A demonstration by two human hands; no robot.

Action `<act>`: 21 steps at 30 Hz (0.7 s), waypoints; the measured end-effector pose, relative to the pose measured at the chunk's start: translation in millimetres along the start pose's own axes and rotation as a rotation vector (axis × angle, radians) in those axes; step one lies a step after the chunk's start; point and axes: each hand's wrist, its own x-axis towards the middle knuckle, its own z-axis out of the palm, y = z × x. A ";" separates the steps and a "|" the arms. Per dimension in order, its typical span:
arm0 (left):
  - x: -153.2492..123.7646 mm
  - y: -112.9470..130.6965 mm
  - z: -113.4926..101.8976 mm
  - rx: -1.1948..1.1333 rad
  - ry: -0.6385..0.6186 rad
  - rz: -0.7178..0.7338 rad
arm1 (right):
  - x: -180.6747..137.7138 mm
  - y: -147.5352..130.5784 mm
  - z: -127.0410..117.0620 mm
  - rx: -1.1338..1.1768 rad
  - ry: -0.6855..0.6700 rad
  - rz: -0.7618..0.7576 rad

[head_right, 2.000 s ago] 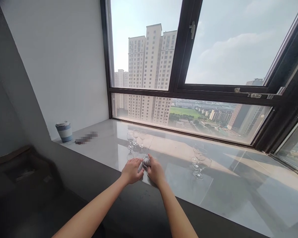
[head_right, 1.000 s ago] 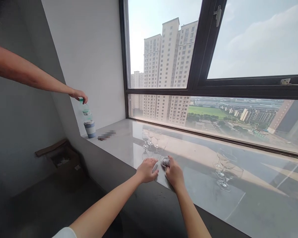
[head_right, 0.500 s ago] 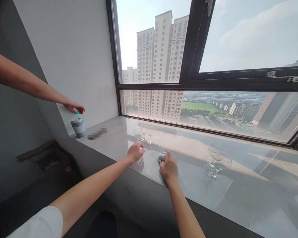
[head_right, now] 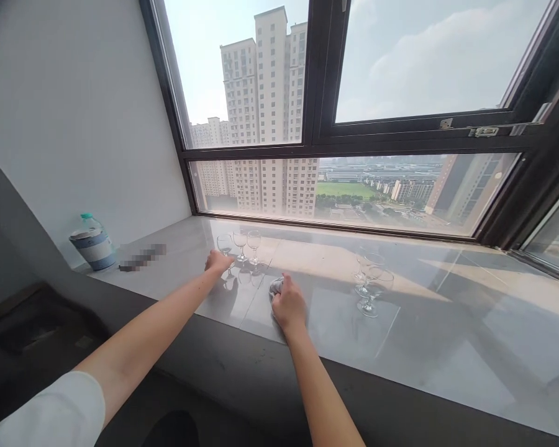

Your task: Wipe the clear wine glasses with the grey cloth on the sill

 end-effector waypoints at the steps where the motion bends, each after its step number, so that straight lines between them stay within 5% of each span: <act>1: 3.5 -1.3 2.0 0.000 0.016 -0.029 | 0.1 -0.4 -0.5 0.003 -0.002 0.001; 12: 26.9 -18.1 12.4 0.019 -0.127 0.107 | 1.5 -0.4 -1.4 0.025 -0.028 0.033; 21: -26.4 -57.7 -3.6 0.157 -0.110 0.331 | 0.4 1.4 -0.5 0.000 -0.020 0.017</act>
